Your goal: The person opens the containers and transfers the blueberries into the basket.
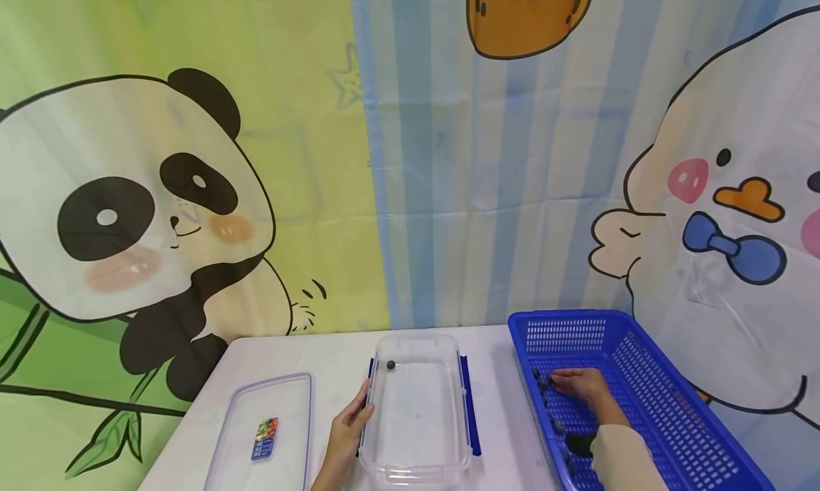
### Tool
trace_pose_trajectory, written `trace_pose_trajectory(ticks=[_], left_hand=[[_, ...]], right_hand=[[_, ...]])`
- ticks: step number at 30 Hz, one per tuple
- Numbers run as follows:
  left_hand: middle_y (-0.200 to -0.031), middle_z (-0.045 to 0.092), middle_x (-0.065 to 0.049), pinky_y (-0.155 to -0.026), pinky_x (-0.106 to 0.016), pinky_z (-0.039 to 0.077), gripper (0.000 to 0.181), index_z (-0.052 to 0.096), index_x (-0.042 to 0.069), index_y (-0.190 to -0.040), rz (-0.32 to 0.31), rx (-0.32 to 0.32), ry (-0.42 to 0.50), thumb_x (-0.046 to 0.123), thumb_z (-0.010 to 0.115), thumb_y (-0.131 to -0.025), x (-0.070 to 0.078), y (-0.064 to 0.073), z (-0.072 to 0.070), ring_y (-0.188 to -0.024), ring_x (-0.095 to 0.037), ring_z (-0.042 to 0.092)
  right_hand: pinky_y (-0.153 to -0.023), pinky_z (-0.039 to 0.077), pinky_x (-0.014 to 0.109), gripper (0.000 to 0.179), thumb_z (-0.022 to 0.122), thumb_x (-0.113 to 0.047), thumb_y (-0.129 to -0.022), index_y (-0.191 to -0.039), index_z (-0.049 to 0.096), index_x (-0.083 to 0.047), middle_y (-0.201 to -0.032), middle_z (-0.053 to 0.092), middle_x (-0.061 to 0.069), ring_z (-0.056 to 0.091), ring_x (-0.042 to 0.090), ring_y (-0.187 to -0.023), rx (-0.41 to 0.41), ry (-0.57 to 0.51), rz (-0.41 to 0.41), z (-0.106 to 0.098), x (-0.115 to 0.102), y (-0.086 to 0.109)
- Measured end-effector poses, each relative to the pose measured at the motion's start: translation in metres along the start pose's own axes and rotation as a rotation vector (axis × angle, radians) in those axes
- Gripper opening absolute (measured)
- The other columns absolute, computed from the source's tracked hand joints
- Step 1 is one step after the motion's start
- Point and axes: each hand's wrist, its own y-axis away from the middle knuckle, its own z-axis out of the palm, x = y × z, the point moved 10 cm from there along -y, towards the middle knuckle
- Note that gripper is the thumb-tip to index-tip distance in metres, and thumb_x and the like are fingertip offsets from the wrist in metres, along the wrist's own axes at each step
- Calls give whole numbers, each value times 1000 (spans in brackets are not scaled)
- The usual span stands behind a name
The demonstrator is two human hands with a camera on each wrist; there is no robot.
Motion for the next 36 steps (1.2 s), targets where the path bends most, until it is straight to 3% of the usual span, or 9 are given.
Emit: trace_pose_trajectory(ticks=[6, 12, 16, 19, 22, 26, 28, 31, 36], left_hand=[[-143, 35, -7, -100, -12, 27, 50, 40, 1, -136, 12, -10, -7, 13, 59, -91, 4, -1, -1, -133, -24, 26], [-142, 37, -8, -98, -9, 28, 48, 42, 1, -135, 34, -5, -21, 9, 58, -90, 9, -2, -4, -131, -24, 28], [-141, 38, -7, -99, -11, 28, 48, 43, 2, -135, 37, -4, -37, 9, 58, -90, 10, -4, -6, -131, -24, 29], [-141, 38, -7, -99, -12, 29, 48, 43, 2, -135, 27, 4, -36, 10, 59, -90, 10, -5, -9, -131, -24, 29], [-141, 38, -9, -99, -11, 29, 48, 43, 1, -134, 41, 11, -37, 9, 59, -90, 13, -5, -11, -131, -25, 29], [-141, 37, -12, -98, -10, 30, 48, 42, -2, -134, 68, 8, -28, 6, 59, -90, 13, -4, -12, -130, -26, 28], [-141, 37, -13, -98, -9, 30, 48, 42, -4, -133, 79, 3, -9, 5, 58, -89, 12, -4, -11, -130, -26, 28], [-141, 36, -15, -97, -9, 29, 47, 42, -5, -133, 91, -4, -2, 4, 58, -90, 14, -2, -6, -130, -27, 28], [-140, 37, -14, -99, -12, 29, 47, 43, -4, -133, 80, -10, -9, 7, 59, -90, 8, 2, 3, -130, -28, 28]], right_hand=[[-74, 56, 39, 33, 63, 0, -85, -107, 54, 23, -89, 68, 19, 67, 24, -80, -1, 2, -4, 3, -6, 1], [-76, 56, 41, 43, 64, -9, -87, -111, 51, 23, -86, 68, 18, 68, 23, -77, 59, -18, -46, -4, -23, 2], [-77, 56, 35, 47, 68, -25, -84, -114, 59, 11, -89, 70, 11, 68, 17, -80, 59, -77, -123, -10, -40, -24], [-76, 56, 29, 42, 70, -33, -81, -111, 66, -4, -93, 70, 3, 67, 13, -84, 8, -141, -236, 1, -62, -45], [-82, 54, 33, 42, 69, -33, -82, -114, 65, -6, -103, 68, 9, 66, 17, -90, -61, -149, -351, 34, -109, -34], [-86, 51, 40, 45, 64, -23, -87, -119, 56, 8, -109, 62, 24, 65, 25, -93, -150, -106, -427, 101, -183, 14], [-84, 53, 37, 43, 63, -18, -88, -118, 56, 11, -107, 63, 24, 66, 22, -90, -198, -121, -442, 135, -200, 26], [-85, 52, 40, 36, 61, -7, -88, -116, 54, 15, -103, 64, 23, 66, 23, -89, -276, -157, -393, 184, -207, 34], [-79, 55, 40, 25, 63, -1, -85, -106, 62, 12, -97, 66, 23, 67, 27, -84, -264, -166, -255, 250, -174, 22]])
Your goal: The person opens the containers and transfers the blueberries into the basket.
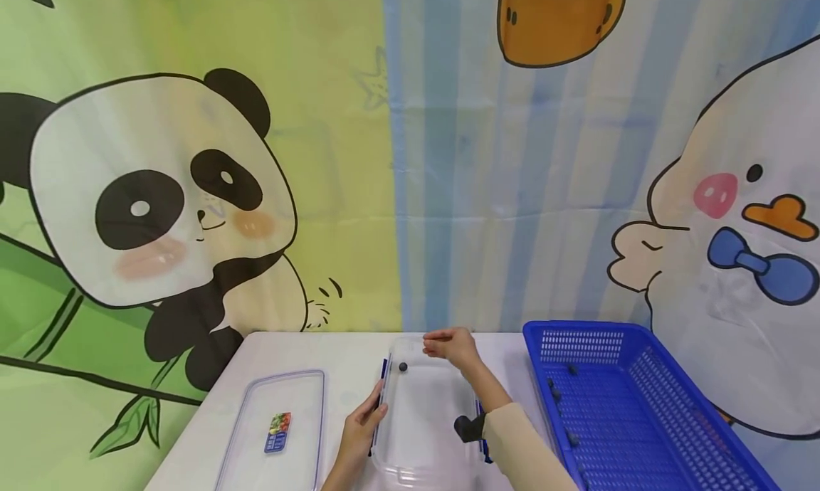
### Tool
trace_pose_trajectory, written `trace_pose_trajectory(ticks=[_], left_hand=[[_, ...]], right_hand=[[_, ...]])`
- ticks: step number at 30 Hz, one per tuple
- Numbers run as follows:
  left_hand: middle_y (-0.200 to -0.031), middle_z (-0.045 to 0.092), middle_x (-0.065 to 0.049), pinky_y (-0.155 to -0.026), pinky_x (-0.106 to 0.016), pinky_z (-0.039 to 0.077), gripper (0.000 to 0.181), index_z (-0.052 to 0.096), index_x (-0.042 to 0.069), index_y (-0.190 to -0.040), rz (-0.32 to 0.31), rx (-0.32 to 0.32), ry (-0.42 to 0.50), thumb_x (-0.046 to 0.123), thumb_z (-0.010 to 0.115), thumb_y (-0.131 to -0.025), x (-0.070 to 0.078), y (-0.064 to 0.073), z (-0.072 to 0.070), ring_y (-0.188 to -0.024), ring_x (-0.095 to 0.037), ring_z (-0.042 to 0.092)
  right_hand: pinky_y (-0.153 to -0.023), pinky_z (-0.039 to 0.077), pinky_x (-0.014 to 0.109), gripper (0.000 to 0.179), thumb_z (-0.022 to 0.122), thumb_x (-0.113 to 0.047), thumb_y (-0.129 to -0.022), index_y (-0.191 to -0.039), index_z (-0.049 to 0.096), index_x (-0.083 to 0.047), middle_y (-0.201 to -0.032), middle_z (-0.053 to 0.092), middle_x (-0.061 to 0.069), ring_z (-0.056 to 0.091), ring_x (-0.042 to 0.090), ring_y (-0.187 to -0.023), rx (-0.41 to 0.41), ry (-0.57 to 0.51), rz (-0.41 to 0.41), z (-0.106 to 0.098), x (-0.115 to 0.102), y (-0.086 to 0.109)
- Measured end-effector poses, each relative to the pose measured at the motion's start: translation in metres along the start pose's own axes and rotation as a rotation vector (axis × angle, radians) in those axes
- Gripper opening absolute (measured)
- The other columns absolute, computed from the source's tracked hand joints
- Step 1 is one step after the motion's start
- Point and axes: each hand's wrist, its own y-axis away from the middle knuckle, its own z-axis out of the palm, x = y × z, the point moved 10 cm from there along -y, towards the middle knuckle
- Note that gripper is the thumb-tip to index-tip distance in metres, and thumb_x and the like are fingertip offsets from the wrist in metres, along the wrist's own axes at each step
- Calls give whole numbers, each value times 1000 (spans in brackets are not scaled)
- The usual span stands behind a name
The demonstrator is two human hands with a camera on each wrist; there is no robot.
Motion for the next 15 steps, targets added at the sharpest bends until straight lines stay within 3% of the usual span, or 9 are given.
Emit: trace_pose_trajectory(ticks=[6, 15], left_hand=[[-142, 35, -13, -102, -20, 30, 47, 43, -1, -134, -35, -1, -8, 11, 58, -91, -10, 1, 3, -131, -29, 27], [-144, 33, -12, -104, -23, 30, 49, 42, 1, -136, -69, -21, -12, 17, 57, -92, -11, 0, 2, -132, -29, 26]], right_hand=[[-72, 57, 34, 24, 63, 2, -84, -104, 61, 16, -96, 65, 26, 68, 27, -78, 47, -5, 56, 36, 43, -13], [-63, 58, 29, 17, 65, 6, -81, -96, 64, 15, -81, 68, 20, 68, 23, -69, 221, -40, 173, 38, 93, -20]])
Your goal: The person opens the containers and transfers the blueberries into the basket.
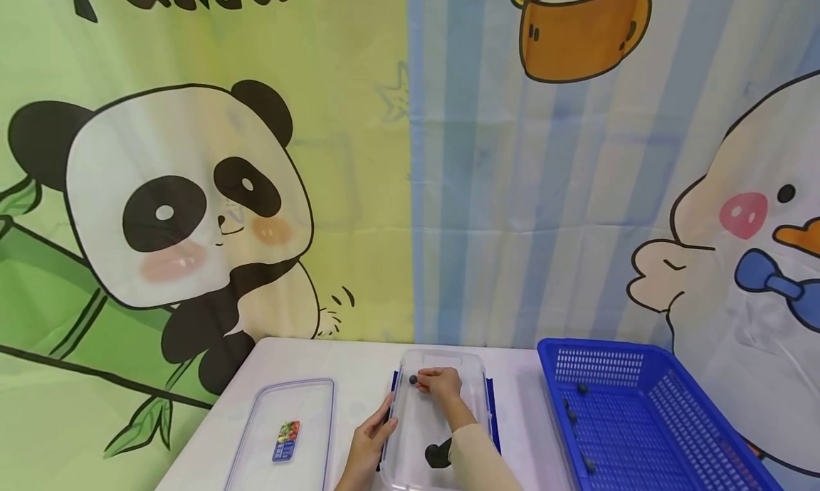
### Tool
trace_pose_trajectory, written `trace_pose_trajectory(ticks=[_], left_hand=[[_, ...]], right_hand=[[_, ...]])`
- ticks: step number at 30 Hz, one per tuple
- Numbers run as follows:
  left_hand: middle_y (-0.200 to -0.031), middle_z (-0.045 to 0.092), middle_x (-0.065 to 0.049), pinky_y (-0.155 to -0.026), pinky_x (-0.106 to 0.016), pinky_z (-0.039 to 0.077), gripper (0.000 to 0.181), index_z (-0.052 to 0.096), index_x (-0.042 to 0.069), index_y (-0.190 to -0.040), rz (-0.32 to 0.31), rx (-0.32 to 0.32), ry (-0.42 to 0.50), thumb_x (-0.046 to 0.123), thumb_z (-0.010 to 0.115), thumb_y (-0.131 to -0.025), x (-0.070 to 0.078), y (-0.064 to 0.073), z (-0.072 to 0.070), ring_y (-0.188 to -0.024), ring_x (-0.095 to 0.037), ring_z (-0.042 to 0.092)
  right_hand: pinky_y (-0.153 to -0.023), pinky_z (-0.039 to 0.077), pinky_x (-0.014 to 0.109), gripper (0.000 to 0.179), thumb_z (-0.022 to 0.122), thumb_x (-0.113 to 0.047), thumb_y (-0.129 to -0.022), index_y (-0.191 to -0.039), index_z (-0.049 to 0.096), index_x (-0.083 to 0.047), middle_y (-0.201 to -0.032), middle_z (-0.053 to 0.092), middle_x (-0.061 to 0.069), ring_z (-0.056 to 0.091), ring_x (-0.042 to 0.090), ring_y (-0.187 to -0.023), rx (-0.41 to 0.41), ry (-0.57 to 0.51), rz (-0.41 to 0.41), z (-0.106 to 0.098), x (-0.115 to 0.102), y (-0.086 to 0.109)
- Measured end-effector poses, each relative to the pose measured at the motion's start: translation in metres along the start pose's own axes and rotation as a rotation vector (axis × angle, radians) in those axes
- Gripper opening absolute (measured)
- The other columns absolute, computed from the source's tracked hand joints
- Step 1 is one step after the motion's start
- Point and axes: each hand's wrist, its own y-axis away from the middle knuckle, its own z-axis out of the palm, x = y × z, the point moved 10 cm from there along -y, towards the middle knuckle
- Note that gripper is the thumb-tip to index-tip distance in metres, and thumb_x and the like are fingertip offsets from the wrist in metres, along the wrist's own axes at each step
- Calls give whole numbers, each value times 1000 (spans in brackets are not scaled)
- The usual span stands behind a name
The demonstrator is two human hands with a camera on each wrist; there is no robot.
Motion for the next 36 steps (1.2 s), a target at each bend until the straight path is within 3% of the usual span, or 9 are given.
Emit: trace_pose_trajectory(ticks=[3, 10, 16, 25, 36], left_hand=[[-144, 33, -13, -104, -26, 30, 50, 42, 2, -136, -13, 3, -5, 20, 58, -92, -1, 2, 0, -132, -29, 26], [-144, 33, -13, -105, -28, 29, 52, 42, 2, -136, -22, -2, 0, 22, 59, -91, -4, 2, 0, -132, -30, 25], [-144, 34, -9, -106, -29, 26, 52, 43, 4, -136, -58, 13, 25, 22, 60, -90, -6, 3, -1, -133, -26, 25], [-144, 34, -8, -106, -30, 26, 48, 43, 5, -136, -65, 11, 20, 16, 57, -92, -4, 2, -1, -133, -26, 26], [-144, 33, -11, -105, -22, 27, 48, 41, 1, -137, -9, -12, 18, 13, 56, -92, 0, -1, 1, -133, -26, 24]], right_hand=[[-62, 58, 28, 16, 66, 6, -80, -94, 65, 14, -78, 68, 19, 68, 22, -67, 38, -4, 28, -3, 13, -1], [-62, 58, 28, 17, 65, 9, -79, -94, 65, 15, -78, 68, 20, 68, 20, -65, 79, -48, 43, -4, 23, -1], [-67, 57, 28, 21, 63, 8, -81, -100, 63, 17, -86, 67, 24, 68, 22, -72, 22, -78, 28, 2, 23, -1], [-68, 57, 27, 23, 63, 9, -81, -102, 61, 18, -89, 67, 25, 68, 21, -73, -31, -95, -2, 7, 21, -4], [-71, 57, 29, 25, 67, 5, -80, -101, 62, 17, -93, 67, 23, 68, 21, -79, -130, -72, -37, 19, 19, -7]])
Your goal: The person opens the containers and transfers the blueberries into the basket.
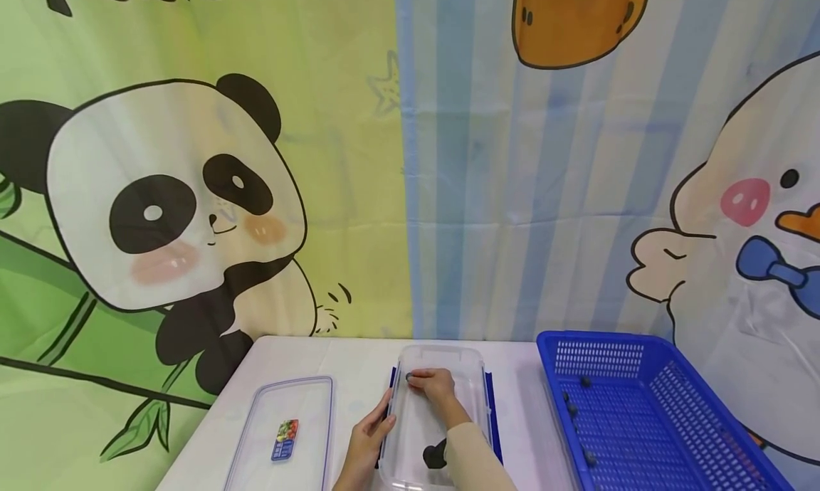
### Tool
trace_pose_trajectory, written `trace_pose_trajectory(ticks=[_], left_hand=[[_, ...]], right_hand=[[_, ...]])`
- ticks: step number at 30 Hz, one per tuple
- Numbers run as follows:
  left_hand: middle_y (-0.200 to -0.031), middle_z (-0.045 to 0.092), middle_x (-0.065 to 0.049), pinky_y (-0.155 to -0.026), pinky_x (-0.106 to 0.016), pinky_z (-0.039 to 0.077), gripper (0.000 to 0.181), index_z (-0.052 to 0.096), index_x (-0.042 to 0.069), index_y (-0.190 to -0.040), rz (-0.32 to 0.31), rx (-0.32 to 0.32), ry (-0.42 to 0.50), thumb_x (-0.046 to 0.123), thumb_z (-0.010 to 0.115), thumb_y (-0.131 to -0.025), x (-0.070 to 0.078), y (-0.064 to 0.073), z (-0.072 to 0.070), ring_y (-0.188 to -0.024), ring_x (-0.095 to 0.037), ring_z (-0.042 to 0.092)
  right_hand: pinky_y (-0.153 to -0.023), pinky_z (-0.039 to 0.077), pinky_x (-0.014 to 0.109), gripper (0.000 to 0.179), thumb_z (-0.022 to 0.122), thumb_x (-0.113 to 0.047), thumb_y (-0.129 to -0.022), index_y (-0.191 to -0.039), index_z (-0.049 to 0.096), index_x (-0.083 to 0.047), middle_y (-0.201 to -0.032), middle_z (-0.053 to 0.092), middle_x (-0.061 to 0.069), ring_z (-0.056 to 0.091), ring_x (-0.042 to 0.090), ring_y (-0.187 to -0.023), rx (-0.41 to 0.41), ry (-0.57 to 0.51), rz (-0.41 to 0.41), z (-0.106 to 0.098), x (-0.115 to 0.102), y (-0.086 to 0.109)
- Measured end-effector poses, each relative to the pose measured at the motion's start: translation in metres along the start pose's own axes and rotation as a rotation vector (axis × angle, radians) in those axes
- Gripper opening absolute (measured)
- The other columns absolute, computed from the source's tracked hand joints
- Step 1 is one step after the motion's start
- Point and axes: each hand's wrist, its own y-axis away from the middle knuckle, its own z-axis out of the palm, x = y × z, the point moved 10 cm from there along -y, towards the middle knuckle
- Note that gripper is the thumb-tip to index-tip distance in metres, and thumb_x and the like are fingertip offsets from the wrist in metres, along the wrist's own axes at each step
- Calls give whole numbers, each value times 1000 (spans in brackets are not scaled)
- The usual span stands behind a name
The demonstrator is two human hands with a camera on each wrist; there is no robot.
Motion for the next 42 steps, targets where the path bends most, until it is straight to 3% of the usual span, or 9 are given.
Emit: trace_pose_trajectory(ticks=[11, 19, 25, 33, 42], left_hand=[[-143, 33, -14, -103, -17, 28, 50, 41, -4, -135, -2, -11, -2, 11, 58, -91, 29, 6, 7, -132, -28, 25], [-142, 34, -15, -104, -21, 27, 50, 40, -5, -134, -13, -6, -38, 11, 58, -91, 32, 10, 9, -132, -30, 25], [-142, 35, -14, -105, -26, 26, 49, 41, -5, -134, -27, 3, -46, 12, 57, -91, 33, 12, 8, -132, -30, 26], [-142, 36, -11, -105, -24, 27, 48, 43, 0, -135, 11, 25, -46, 11, 58, -91, 16, 1, -2, -132, -27, 27], [-140, 38, -8, -99, -11, 29, 47, 44, 1, -133, 15, 48, -49, 11, 59, -90, 4, -1, -4, -131, -25, 29]], right_hand=[[-70, 57, 29, 23, 66, 6, -80, -100, 62, 17, -91, 67, 23, 67, 19, -75, 0, 4, 7, 0, -2, -3], [-68, 57, 29, 23, 66, 7, -80, -100, 62, 18, -90, 67, 23, 68, 20, -73, 1, -8, 19, -4, 0, -1], [-71, 57, 29, 24, 65, 2, -83, -103, 63, 14, -91, 68, 19, 68, 21, -77, -44, 13, 25, 0, -4, 4], [-78, 55, 34, 27, 61, 1, -86, -108, 59, 17, -100, 65, 25, 66, 28, -88, -189, 66, -16, 4, -41, 14], [-80, 55, 34, 31, 63, -5, -86, -111, 59, 13, -100, 66, 20, 66, 27, -91, -204, 93, -46, -32, -87, 28]])
